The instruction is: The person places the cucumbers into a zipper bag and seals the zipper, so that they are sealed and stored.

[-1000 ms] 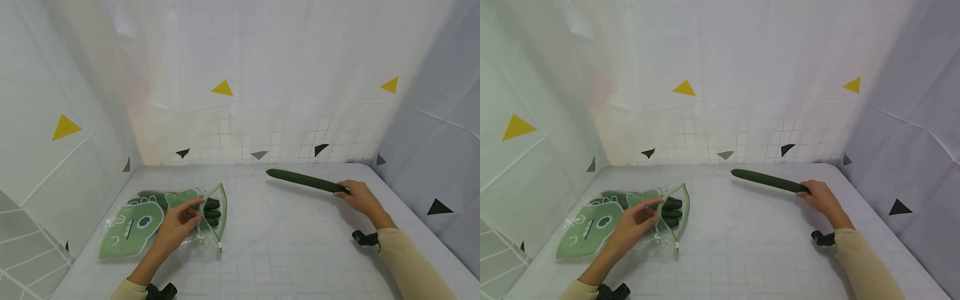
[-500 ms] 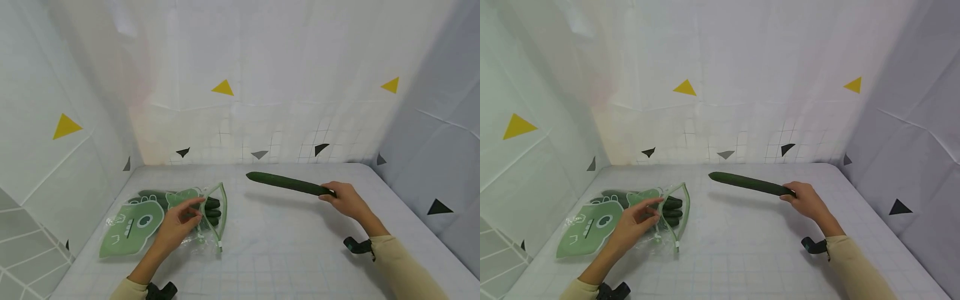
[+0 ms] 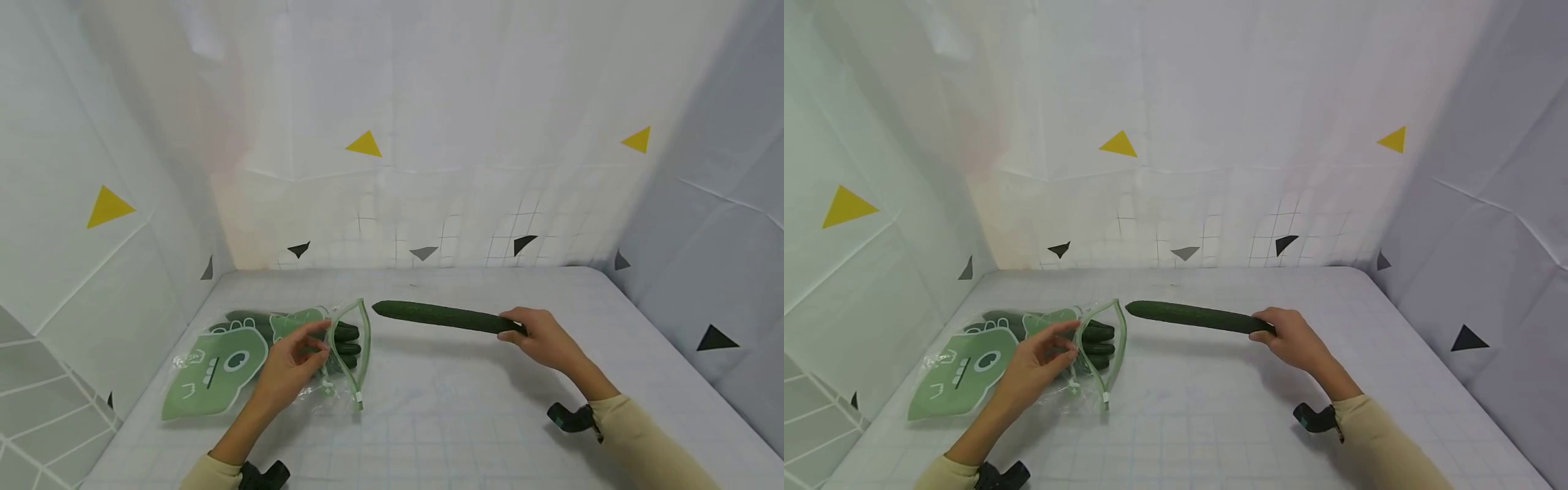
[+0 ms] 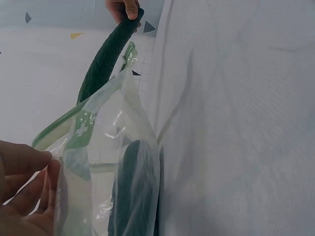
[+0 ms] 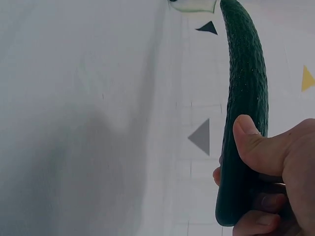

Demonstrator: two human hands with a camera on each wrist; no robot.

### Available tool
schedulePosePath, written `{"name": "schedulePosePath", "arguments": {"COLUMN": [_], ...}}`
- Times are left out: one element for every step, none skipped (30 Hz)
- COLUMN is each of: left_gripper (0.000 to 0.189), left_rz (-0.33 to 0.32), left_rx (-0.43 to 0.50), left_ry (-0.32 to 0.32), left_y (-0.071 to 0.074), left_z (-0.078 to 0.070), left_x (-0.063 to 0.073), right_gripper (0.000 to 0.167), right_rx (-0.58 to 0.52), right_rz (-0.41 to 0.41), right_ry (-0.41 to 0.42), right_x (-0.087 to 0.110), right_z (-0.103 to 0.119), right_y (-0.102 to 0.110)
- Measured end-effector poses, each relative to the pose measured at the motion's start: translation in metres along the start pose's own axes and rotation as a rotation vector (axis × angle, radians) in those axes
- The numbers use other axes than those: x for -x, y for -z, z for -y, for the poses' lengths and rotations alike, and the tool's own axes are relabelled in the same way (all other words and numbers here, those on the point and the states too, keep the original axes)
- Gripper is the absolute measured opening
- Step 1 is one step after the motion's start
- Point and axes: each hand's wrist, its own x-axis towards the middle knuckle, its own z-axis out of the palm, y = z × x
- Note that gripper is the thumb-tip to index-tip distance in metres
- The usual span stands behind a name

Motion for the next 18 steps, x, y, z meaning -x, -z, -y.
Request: {"name": "schedulePosePath", "arguments": {"left_gripper": [0.046,0.045,0.045,0.045,0.045,0.045,0.045,0.045,0.045,0.045,0.045,0.045,0.045,0.045,0.045,0.044,0.044,0.044], "left_rz": [-0.001,-0.002,-0.002,-0.002,-0.001,0.0,0.001,0.002,0.002,0.003,0.004,0.004,0.005,0.005,0.006,0.007,0.008,0.008], "left_rx": [0.006,0.008,0.009,0.01,0.007,0.005,0.003,-0.001,-0.003,-0.005,-0.007,-0.008,-0.009,-0.011,-0.01,-0.011,-0.012,-0.014], "left_ry": [0.0,0.0,0.003,0.002,0.002,0.002,0.001,0.0,-0.003,-0.006,-0.007,-0.009,-0.012,-0.013,-0.013,-0.012,-0.011,-0.01], "left_y": [0.0,0.0,0.0,0.0,0.0,0.0,0.0,0.0,0.0,0.0,0.0,0.0,0.0,0.0,0.0,0.0,0.0,0.0], "left_z": [0.0,0.0,0.0,-0.001,0.0,-0.001,-0.001,-0.001,-0.001,-0.001,-0.001,-0.001,0.0,0.0,-0.001,-0.001,-0.001,-0.001], "left_x": [0.0,0.0,0.0,0.0,0.0,0.0,0.0,0.0,0.0,0.0,0.0,0.001,0.001,0.001,0.001,0.001,0.001,0.001], "right_gripper": [0.03,0.03,0.03,0.031,0.032,0.032,0.033,0.033,0.033,0.032,0.031,0.031,0.031,0.03,0.029,0.029,0.028,0.028], "right_rx": [-0.006,-0.009,-0.01,-0.012,-0.013,-0.016,-0.017,-0.02,-0.021,-0.024,-0.028,-0.031,-0.033,-0.036,-0.039,-0.046,-0.051,-0.053], "right_rz": [0.005,0.011,0.015,0.021,0.029,0.034,0.04,0.045,0.05,0.054,0.056,0.057,0.057,0.057,0.06,0.063,0.066,0.069], "right_ry": [0.004,0.005,0.01,0.013,0.016,0.019,0.023,0.027,0.033,0.039,0.046,0.055,0.063,0.07,0.077,0.081,0.086,0.089], "right_x": [0.0,-0.001,-0.001,-0.002,-0.002,-0.002,-0.003,-0.003,-0.003,-0.004,-0.004,-0.004,-0.005,-0.005,-0.006,-0.006,-0.007,-0.008], "right_z": [0.002,0.004,0.006,0.008,0.01,0.011,0.013,0.014,0.016,0.017,0.018,0.02,0.022,0.023,0.025,0.027,0.028,0.03], "right_y": [-0.002,-0.004,-0.006,-0.008,-0.01,-0.012,-0.014,-0.016,-0.019,-0.02,-0.023,-0.025,-0.027,-0.029,-0.031,-0.032,-0.034,-0.036]}}
